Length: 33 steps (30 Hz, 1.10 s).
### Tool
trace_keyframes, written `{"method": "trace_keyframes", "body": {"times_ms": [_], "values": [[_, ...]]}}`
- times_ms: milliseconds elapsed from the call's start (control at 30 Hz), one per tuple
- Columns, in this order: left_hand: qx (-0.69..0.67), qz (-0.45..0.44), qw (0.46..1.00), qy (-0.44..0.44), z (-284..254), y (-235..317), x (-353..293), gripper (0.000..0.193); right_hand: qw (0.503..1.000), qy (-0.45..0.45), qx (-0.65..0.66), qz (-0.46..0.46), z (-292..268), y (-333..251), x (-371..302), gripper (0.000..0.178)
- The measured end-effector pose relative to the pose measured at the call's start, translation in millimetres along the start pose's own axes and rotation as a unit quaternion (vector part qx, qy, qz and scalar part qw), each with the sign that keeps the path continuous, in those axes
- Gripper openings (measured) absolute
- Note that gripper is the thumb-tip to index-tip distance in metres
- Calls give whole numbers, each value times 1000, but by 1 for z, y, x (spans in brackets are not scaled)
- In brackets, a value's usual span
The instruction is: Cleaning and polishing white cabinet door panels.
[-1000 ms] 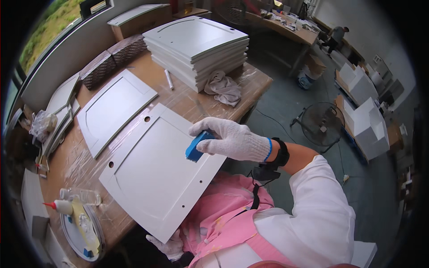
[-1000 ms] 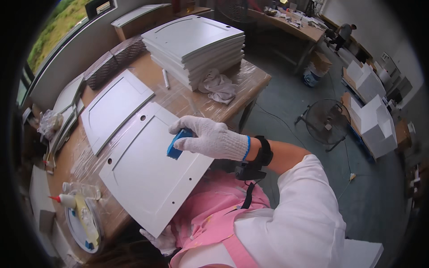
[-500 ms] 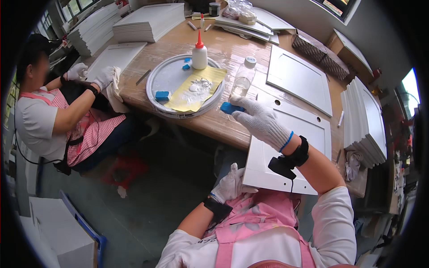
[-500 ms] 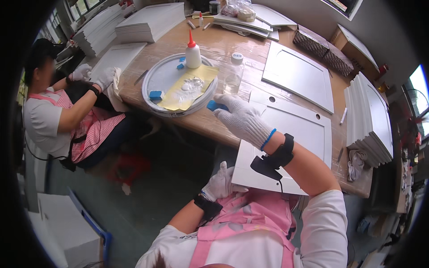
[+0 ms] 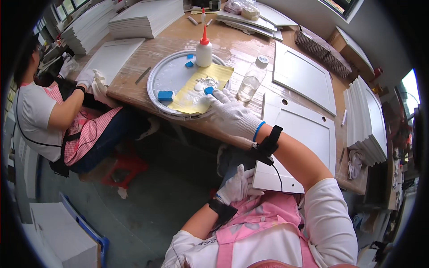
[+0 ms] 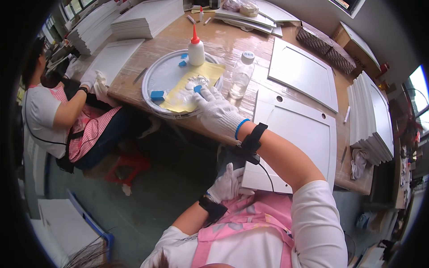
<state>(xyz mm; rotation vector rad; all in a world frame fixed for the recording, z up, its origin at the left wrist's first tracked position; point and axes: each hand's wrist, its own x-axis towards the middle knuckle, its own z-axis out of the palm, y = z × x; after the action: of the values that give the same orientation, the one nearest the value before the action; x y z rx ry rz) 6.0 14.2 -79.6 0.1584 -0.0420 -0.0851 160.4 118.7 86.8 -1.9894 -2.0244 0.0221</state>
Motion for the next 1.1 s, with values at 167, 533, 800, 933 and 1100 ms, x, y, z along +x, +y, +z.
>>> {"method": "trace_keyframes", "body": {"times_ms": [167,533,800,933,1100], "values": [[23,23,998,44,12,-4,5,96,988,-26,146,46,-52,11,-69,52],[91,97,983,123,19,-14,5,103,844,196,145,479,-162,137,-371,45],[-39,128,987,92,40,-47,-6,96,667,271,-137,680,-173,275,-516,81],[-43,118,988,85,51,-68,-6,97,676,211,-104,698,-149,305,-497,93],[90,66,980,166,58,-80,22,75,697,128,-212,673,-127,329,-511,80]]}}
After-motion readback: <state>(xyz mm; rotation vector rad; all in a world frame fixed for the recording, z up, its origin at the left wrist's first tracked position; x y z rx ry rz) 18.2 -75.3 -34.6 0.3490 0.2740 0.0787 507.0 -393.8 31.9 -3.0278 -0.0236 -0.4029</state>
